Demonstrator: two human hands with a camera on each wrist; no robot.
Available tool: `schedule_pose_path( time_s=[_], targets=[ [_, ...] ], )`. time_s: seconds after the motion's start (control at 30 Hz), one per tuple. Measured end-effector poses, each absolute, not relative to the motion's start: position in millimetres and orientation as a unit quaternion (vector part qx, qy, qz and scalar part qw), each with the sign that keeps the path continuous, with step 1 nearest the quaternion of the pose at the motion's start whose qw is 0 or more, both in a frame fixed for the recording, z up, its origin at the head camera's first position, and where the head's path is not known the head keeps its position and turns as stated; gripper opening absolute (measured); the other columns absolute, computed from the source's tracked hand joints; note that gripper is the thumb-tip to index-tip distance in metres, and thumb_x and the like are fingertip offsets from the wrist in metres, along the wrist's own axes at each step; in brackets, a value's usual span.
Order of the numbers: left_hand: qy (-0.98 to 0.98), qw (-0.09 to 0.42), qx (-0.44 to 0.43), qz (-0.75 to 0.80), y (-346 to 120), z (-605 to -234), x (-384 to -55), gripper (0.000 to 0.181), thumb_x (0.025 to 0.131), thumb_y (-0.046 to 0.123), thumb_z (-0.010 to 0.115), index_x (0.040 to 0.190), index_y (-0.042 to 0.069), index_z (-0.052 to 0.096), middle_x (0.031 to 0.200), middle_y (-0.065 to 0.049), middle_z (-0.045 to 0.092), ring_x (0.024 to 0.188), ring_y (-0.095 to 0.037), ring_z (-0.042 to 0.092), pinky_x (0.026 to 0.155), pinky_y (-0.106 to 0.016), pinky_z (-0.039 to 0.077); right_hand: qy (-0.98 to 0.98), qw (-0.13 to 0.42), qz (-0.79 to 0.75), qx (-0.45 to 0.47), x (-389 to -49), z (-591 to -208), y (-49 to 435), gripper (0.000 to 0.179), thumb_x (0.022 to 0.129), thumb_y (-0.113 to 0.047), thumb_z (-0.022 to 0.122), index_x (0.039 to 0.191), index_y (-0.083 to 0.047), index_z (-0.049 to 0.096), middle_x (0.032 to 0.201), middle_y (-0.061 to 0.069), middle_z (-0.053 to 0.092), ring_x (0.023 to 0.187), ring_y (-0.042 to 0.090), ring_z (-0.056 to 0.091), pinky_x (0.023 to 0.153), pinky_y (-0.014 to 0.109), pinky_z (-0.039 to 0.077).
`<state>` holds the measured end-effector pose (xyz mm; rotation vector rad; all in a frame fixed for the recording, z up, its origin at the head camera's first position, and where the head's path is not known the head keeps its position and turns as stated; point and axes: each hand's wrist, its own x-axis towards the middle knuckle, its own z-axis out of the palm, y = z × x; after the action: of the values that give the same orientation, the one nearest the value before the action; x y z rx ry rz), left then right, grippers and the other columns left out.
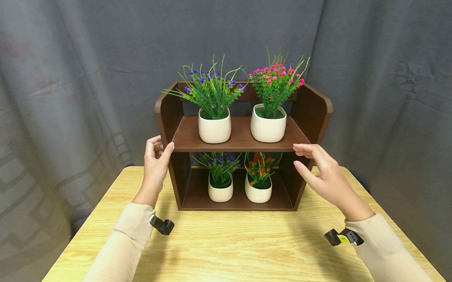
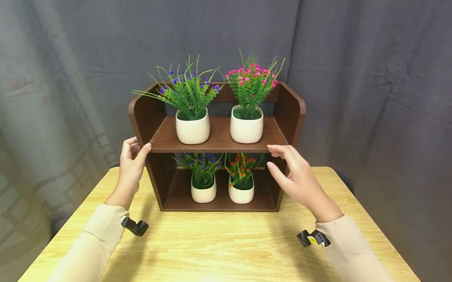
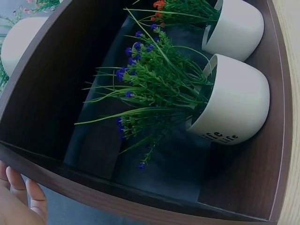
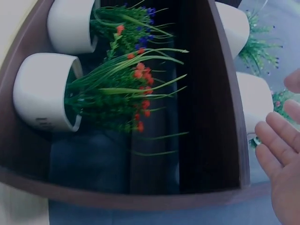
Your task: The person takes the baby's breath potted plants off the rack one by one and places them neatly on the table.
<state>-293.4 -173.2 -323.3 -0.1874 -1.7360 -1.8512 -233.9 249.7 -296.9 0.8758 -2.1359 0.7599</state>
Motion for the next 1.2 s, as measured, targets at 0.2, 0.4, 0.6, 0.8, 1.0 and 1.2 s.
schedule_pose_path(
  time_s=[0.2,0.4,0.6,0.8,1.0,1.2],
  targets=[
    [-0.657,0.287,-0.060,-0.695,-174.2,-324.4,-293.9,0.033,0.097,0.013,0.066,0.126,0.009,0.052,0.096,0.001,0.048,0.084,-0.012,0.044,0.074,-0.025,0.036,-0.814,0.351,0.332,0.323,-245.0,-285.8,237.6,0.051,0.088,0.003,0.070,0.136,-0.004,0.055,0.131,0.009,0.058,0.115,0.026,0.056,0.100,0.017,0.037],
    [-0.658,0.292,-0.058,-0.692,-174.1,-326.3,-293.1,0.033,0.097,0.013,0.066,0.127,0.010,0.052,0.096,0.001,0.048,0.083,-0.012,0.044,0.074,-0.025,0.036,-0.827,0.306,0.377,0.284,-253.3,-276.1,229.6,0.057,0.092,-0.006,0.071,0.143,-0.003,0.045,0.138,0.012,0.049,0.124,0.029,0.051,0.104,0.027,0.038],
    [-0.657,0.297,-0.059,-0.690,-173.1,-325.4,-293.3,0.033,0.097,0.011,0.066,0.127,0.009,0.052,0.096,0.001,0.048,0.082,-0.011,0.043,0.073,-0.024,0.036,-0.829,0.224,0.447,0.249,-263.2,-263.7,222.9,0.076,0.094,-0.015,0.072,0.154,-0.004,0.026,0.152,0.017,0.034,0.138,0.033,0.039,0.111,0.051,0.033],
    [-0.658,0.290,-0.060,-0.692,-172.9,-325.7,-294.3,0.032,0.097,0.012,0.066,0.126,0.012,0.053,0.096,0.001,0.047,0.083,-0.011,0.043,0.073,-0.024,0.036,-0.818,0.185,0.503,0.210,-275.4,-254.4,217.5,0.091,0.093,-0.022,0.072,0.159,-0.009,0.012,0.159,0.019,0.025,0.145,0.033,0.030,0.114,0.053,0.026],
    [-0.657,0.289,-0.060,-0.694,-172.6,-325.1,-294.2,0.031,0.097,0.013,0.066,0.125,0.012,0.053,0.096,0.001,0.047,0.084,-0.011,0.043,0.074,-0.024,0.036,-0.814,0.144,0.538,0.165,-286.6,-244.5,214.1,0.097,0.092,-0.029,0.073,0.161,-0.011,0.007,0.161,0.019,0.022,0.147,0.032,0.027,0.115,0.050,0.027],
    [-0.660,0.286,-0.055,-0.693,-173.3,-324.1,-294.5,0.034,0.097,0.013,0.065,0.128,0.010,0.051,0.097,0.001,0.046,0.085,-0.012,0.043,0.075,-0.025,0.036,-0.818,0.099,0.549,0.141,-301.0,-235.3,211.8,0.104,0.090,-0.036,0.073,0.161,-0.014,0.001,0.162,0.017,0.020,0.147,0.030,0.027,0.115,0.049,0.027]
  ],
)
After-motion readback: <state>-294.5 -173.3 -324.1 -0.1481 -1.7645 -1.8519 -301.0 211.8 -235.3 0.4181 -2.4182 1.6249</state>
